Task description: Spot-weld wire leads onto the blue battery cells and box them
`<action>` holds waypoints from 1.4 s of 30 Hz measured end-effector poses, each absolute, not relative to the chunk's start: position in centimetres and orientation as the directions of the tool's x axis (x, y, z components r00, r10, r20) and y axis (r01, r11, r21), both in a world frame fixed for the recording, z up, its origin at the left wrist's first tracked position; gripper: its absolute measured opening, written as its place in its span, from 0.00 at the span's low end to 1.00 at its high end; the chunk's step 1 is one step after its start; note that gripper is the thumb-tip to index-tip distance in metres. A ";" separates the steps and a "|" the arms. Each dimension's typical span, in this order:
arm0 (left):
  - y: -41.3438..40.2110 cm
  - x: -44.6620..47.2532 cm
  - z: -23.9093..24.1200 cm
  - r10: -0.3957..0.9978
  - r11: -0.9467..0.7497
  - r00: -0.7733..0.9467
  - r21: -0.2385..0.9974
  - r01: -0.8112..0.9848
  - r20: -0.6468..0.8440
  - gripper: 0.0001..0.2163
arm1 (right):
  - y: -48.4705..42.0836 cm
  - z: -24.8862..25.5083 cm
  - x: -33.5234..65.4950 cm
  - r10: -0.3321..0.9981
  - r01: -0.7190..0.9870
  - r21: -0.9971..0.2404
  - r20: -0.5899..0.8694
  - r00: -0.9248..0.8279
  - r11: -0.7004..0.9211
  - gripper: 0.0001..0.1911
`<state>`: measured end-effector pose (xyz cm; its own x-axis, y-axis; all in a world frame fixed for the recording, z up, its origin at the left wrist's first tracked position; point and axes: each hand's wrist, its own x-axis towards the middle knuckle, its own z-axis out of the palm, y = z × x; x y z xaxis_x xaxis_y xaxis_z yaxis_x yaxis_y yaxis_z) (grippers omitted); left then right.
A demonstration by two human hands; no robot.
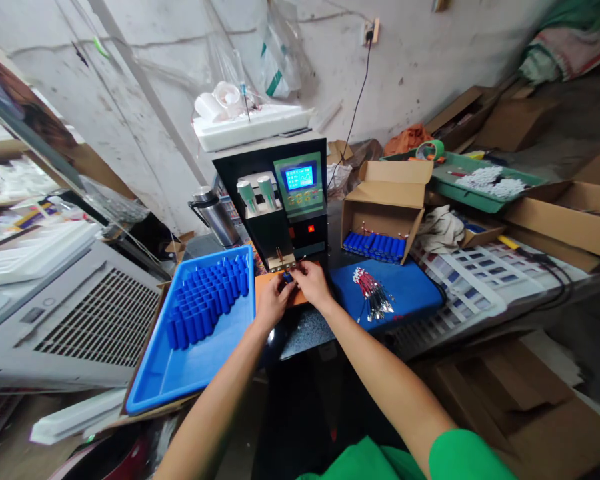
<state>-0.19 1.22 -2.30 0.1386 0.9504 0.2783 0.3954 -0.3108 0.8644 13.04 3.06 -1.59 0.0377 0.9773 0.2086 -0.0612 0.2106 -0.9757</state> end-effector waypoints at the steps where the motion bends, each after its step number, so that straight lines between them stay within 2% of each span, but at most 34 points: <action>1: 1.2 -0.2 -2.3 0.951 -0.308 0.137 0.863 0.400 0.276 0.12 | 3.1 -1.6 13.2 0.977 -0.075 -0.974 0.211 0.027 0.212 0.11; 5: 1.2 -0.3 -2.3 0.949 -0.315 0.136 0.849 0.424 0.285 0.12 | 2.9 -1.7 14.1 0.973 -0.112 -0.967 0.231 -0.016 0.228 0.12; 12: 1.3 -0.3 -2.4 0.950 -0.313 0.136 0.839 0.444 0.283 0.12 | 2.1 -1.8 15.6 0.950 0.061 -0.952 0.293 -0.109 0.301 0.16; 16: 0.8 -0.6 -1.2 0.955 -0.296 0.135 0.868 0.399 0.264 0.14 | 2.1 -2.1 15.5 0.956 0.032 -0.960 0.272 -0.112 0.277 0.17; 21: -0.4 -2.4 0.4 0.957 -0.265 0.027 0.834 0.484 0.289 0.13 | 2.5 -2.4 15.5 0.968 -0.025 -0.971 0.238 -0.083 0.237 0.19; 27: -0.8 -2.4 0.3 0.946 -0.324 0.218 0.729 0.603 0.240 0.10 | 3.1 -2.9 15.5 0.980 -0.109 -0.975 0.196 -0.021 0.193 0.17; 32: -0.3 -2.0 -0.6 0.931 -0.365 0.223 0.708 0.604 0.289 0.10 | 3.0 -2.8 15.5 0.980 -0.086 -0.976 0.199 0.018 0.200 0.17; 35: -0.3 -2.0 -0.6 0.928 -0.371 0.223 0.705 0.604 0.298 0.09 | 2.4 -2.4 15.7 0.966 -0.067 -0.969 0.243 -0.083 0.238 0.16; 38: -0.4 -1.7 -0.2 0.916 -0.401 0.267 0.686 0.607 0.299 0.09 | 1.8 -2.5 15.7 0.934 -0.036 -0.954 0.300 -0.193 0.298 0.11; 42: -0.5 -1.1 0.0 0.896 -0.443 0.290 0.626 0.642 0.336 0.09 | 1.4 -3.1 15.5 0.917 0.034 -0.935 0.338 -0.213 0.353 0.09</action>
